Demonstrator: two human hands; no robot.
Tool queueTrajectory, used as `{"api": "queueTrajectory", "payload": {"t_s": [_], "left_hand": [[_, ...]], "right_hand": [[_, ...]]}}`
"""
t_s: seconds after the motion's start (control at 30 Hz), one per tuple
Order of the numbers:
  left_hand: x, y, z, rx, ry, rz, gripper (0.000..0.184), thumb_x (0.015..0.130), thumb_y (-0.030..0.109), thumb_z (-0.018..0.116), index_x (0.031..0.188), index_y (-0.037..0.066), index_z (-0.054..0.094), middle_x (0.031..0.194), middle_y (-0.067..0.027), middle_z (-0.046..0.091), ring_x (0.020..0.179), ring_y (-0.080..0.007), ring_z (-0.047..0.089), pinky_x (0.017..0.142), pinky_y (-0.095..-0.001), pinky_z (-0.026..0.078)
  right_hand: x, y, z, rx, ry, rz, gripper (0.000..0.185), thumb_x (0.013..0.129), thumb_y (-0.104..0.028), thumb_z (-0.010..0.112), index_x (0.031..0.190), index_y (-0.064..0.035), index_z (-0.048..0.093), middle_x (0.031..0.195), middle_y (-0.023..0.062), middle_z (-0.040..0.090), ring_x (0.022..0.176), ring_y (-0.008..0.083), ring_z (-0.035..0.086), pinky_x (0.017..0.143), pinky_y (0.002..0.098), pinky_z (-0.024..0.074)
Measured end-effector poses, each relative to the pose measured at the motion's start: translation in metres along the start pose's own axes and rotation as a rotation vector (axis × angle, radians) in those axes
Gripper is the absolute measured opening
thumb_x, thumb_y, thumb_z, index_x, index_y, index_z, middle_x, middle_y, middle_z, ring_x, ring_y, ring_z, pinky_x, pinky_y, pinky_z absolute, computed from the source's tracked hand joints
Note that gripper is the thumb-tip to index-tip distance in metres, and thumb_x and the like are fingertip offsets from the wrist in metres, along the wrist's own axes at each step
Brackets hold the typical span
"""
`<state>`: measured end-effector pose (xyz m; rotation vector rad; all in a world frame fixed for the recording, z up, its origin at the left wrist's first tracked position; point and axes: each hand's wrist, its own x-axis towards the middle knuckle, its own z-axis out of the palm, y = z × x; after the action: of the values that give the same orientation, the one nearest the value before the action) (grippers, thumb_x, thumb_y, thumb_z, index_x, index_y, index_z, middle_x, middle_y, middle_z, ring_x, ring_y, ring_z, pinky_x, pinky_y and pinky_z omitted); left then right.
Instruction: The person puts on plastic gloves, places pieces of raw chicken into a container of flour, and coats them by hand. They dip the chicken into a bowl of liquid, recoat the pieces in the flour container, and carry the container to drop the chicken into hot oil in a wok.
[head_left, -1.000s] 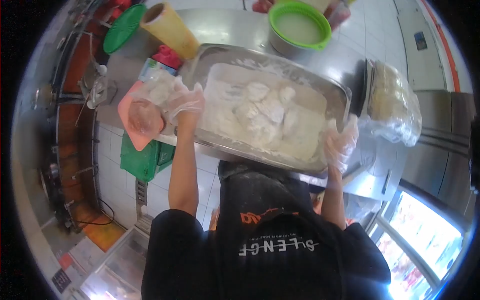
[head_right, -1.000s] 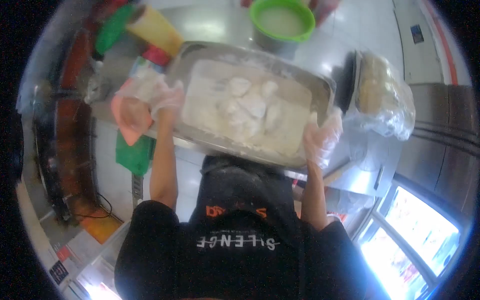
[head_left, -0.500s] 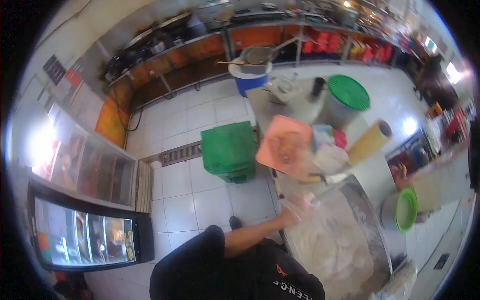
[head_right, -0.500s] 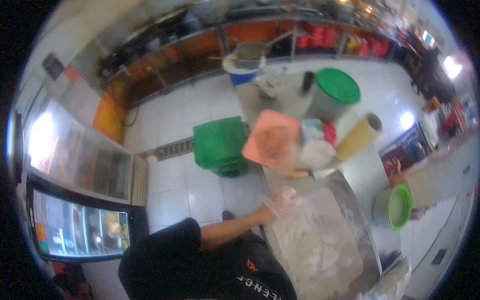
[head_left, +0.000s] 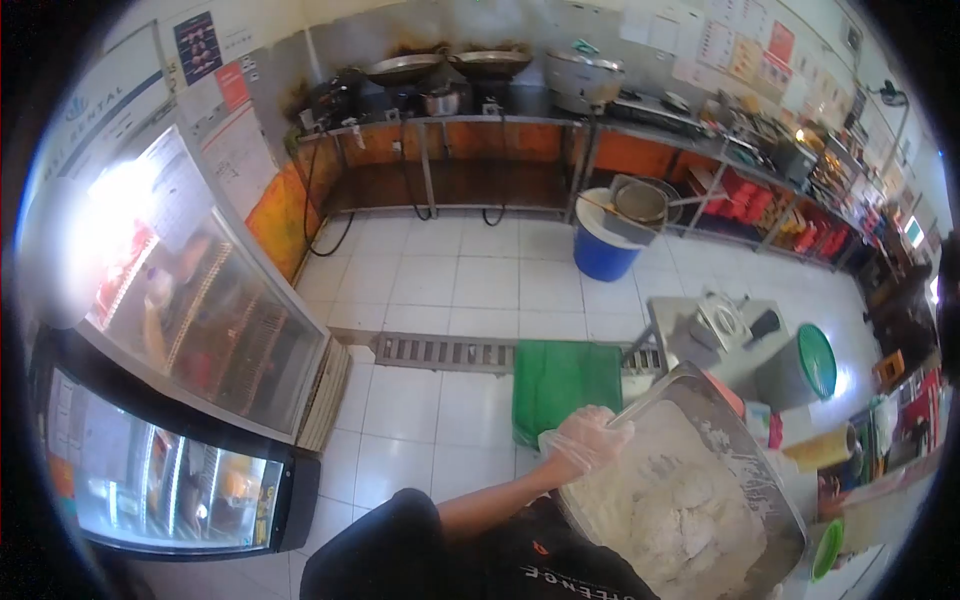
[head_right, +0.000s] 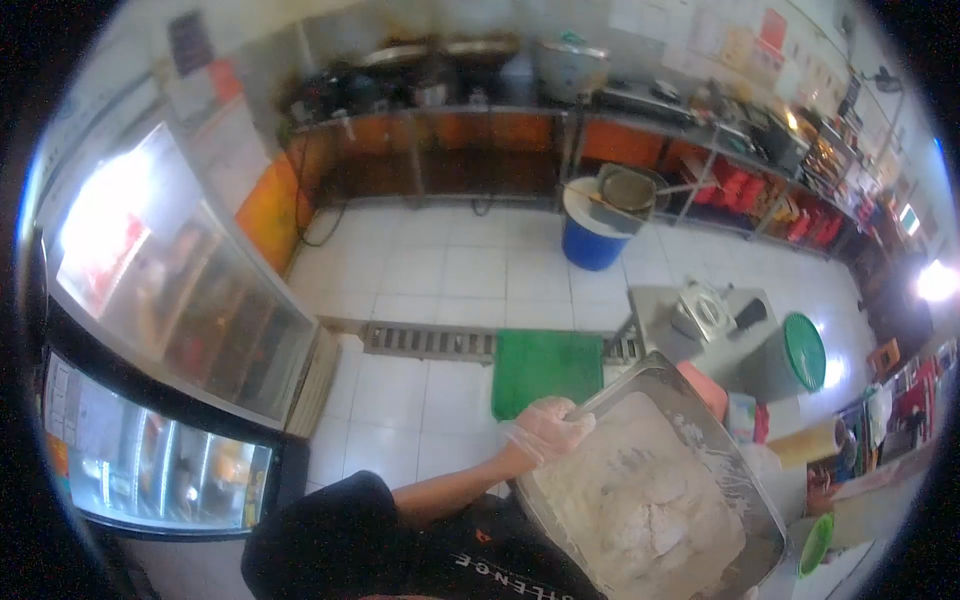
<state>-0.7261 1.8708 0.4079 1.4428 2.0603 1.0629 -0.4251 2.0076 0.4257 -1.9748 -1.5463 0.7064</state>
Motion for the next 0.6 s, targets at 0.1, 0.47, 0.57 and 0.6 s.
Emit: {"api": "queueTrajectory", "payload": {"t_s": [0.1,0.47,0.57,0.6], "left_hand": [[0.016,-0.088,-0.034,0.123,0.266,0.079,0.02,0.088,0.027,0.059,0.096,0.012,0.07,0.089,-0.0174,0.066,0.085,-0.0368,0.065,0.073,-0.0478,0.051],[0.043,-0.352,-0.36,0.246,0.548,-0.824,0.023,0.092,0.025,0.059,0.088,0.006,0.071,0.079,-0.018,0.067,0.071,-0.0306,0.067,0.064,-0.0469,0.05],[0.036,-0.436,-0.435,0.393,0.86,-0.858,0.035,0.09,0.03,0.058,0.079,-0.001,0.07,0.072,-0.019,0.066,0.066,-0.0287,0.062,0.063,-0.0466,0.046],[0.045,-0.427,-0.466,0.244,0.968,-0.957,0.036,0.089,0.031,0.059,0.077,-0.002,0.069,0.07,-0.0182,0.066,0.064,-0.0284,0.06,0.063,-0.0465,0.045]], "right_hand": [[-0.003,-0.06,0.069,-0.015,-0.065,-0.068,0.048,0.087,-0.035,0.068,0.12,0.0001,0.063,0.097,0.0167,0.069,0.087,0.0254,0.063,0.077,0.0395,0.0507],[-0.018,-0.334,0.383,-0.023,-0.404,-0.24,0.055,0.085,-0.039,0.068,0.122,0.001,0.063,0.092,0.016,0.069,0.082,0.0227,0.062,0.074,0.0383,0.0505],[-0.036,-0.414,0.478,0.035,-0.502,-0.228,0.056,0.085,-0.04,0.068,0.123,0.0013,0.063,0.091,0.0158,0.068,0.081,0.022,0.062,0.073,0.038,0.0504],[-0.042,-0.434,0.511,0.094,-0.523,-0.197,0.057,0.085,-0.041,0.069,0.123,0.0016,0.063,0.095,0.0165,0.068,0.084,0.0222,0.061,0.075,0.0381,0.05]]}}
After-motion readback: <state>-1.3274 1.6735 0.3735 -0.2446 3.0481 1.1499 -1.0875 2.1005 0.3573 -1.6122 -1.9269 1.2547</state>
